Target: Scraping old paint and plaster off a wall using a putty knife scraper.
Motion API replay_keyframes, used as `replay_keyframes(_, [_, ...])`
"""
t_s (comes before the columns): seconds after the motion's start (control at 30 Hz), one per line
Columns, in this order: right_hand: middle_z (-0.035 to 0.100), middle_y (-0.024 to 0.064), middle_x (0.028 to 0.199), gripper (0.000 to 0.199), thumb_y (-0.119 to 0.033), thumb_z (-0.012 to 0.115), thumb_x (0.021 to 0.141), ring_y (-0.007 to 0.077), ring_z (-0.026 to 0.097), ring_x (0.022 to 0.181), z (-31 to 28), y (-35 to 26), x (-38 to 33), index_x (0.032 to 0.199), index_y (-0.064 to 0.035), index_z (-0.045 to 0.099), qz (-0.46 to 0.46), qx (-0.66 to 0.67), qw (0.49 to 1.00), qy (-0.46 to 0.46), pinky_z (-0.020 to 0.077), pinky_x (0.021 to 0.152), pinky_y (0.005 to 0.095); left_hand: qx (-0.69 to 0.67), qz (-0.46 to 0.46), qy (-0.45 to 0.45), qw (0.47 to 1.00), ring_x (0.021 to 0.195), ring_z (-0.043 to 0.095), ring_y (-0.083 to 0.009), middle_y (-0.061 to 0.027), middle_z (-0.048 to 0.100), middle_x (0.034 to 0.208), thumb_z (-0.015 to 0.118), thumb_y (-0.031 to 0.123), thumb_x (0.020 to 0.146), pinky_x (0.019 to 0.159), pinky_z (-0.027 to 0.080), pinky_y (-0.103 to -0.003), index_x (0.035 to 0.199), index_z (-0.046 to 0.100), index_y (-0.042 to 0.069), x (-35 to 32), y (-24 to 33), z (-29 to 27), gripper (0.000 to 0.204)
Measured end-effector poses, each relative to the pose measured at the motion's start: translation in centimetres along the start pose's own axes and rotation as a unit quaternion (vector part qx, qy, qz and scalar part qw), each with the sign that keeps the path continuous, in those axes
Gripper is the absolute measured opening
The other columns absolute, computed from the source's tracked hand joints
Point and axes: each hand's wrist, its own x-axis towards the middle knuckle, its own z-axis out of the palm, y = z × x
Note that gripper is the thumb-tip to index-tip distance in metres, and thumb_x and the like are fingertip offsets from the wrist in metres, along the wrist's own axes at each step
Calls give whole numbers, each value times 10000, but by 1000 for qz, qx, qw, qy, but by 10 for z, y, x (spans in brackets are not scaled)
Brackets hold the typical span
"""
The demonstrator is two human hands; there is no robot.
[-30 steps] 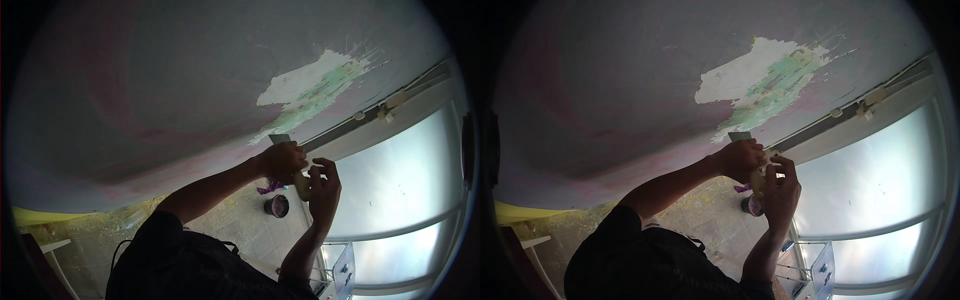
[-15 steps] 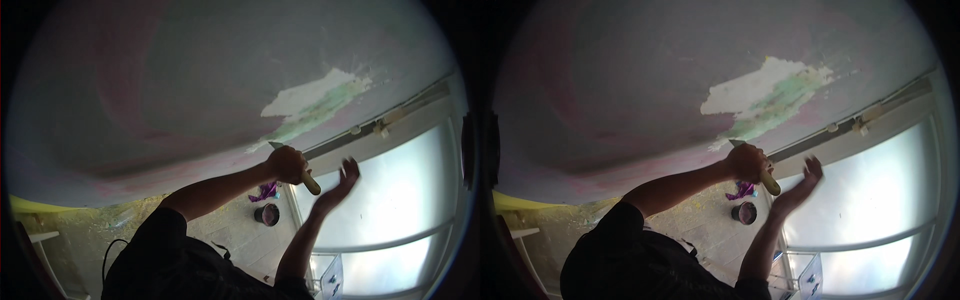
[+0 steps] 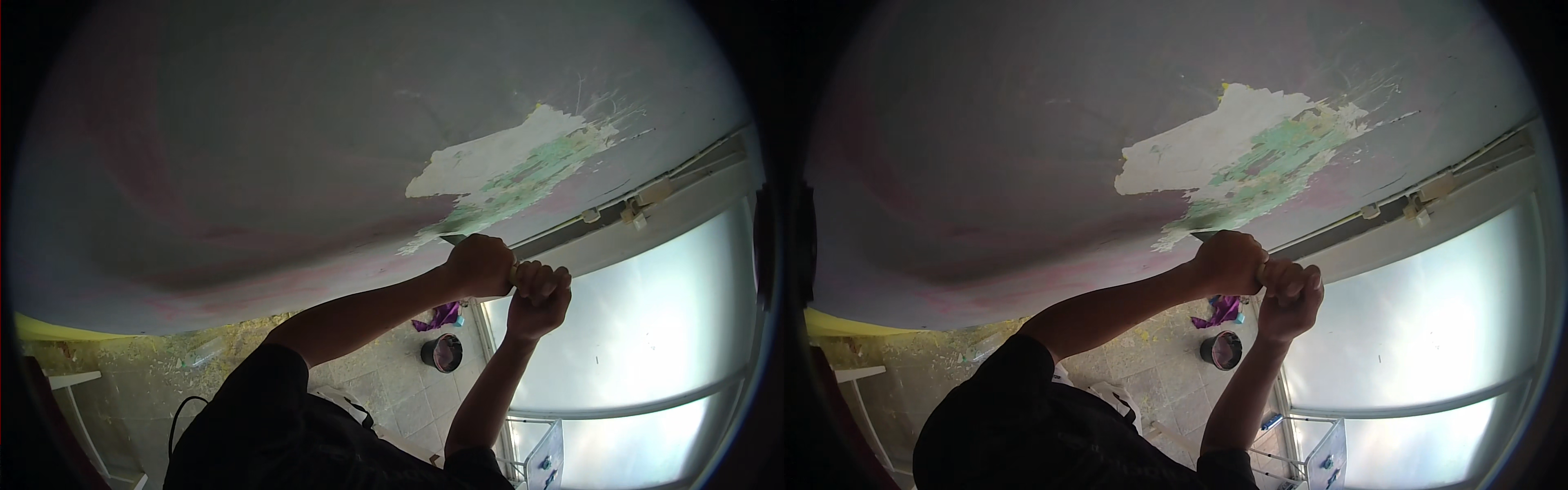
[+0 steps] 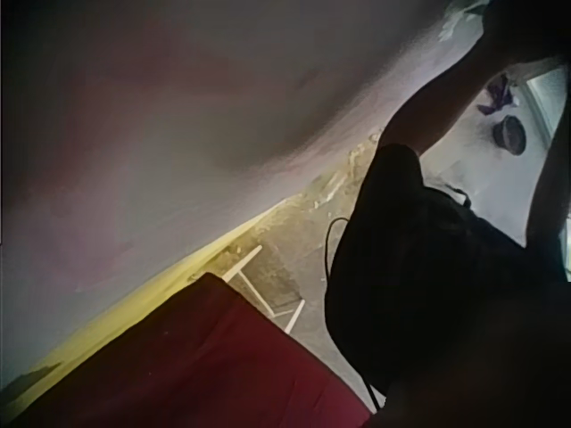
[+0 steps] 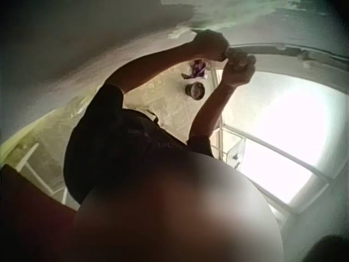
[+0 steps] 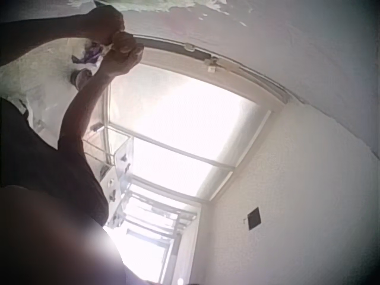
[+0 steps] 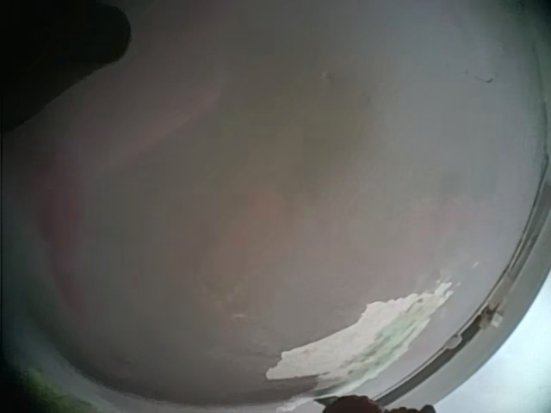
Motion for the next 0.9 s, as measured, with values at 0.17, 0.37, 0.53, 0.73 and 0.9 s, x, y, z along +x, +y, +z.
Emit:
replay_keyframes(0.17, [559,68,846,196,-136,445,1038,185,539,782,1,-10,-5,944,-24,576,126,-151,978,66,437,817,340,56,-16,-34,998,698,715,-363,-175,699,711,686,295,701,668,584,-461,712,736,70,-4,-2,-3,232])
replay_keyframes(0.37, [620,103,1118,337,-116,557,1009,175,602,1054,-1,-14,-68,1330,-30,501,344,-403,845,76,475,953,323,127,32,-191,973,726,721,-351,-169,708,722,657,305,709,722,572,-460,707,723,70,-35,-8,13,244])
replay_keyframes(0.53, [627,96,932,475,-195,563,1033,121,595,715,-8,14,-125,1438,-72,348,432,-293,844,122,481,610,266,226,128,-247,933,819,684,-229,-63,686,718,676,283,731,876,476,-367,693,706,128,-65,-16,43,162])
replay_keyframes(0.73, [602,41,742,479,-198,557,1037,93,498,625,-8,33,-152,1488,-103,425,394,-287,856,173,416,577,273,326,40,-15,945,1292,484,-308,-170,558,1307,683,202,786,1114,312,-485,1132,692,84,-126,5,46,365])
replay_keyframes(0.9, [607,53,748,438,-224,554,1045,107,537,666,6,52,-175,1454,-79,497,371,-291,867,160,456,647,287,51,-155,214,963,1287,453,-361,-180,454,1401,664,-8,770,1092,342,-460,1297,501,52,-169,-11,61,555])
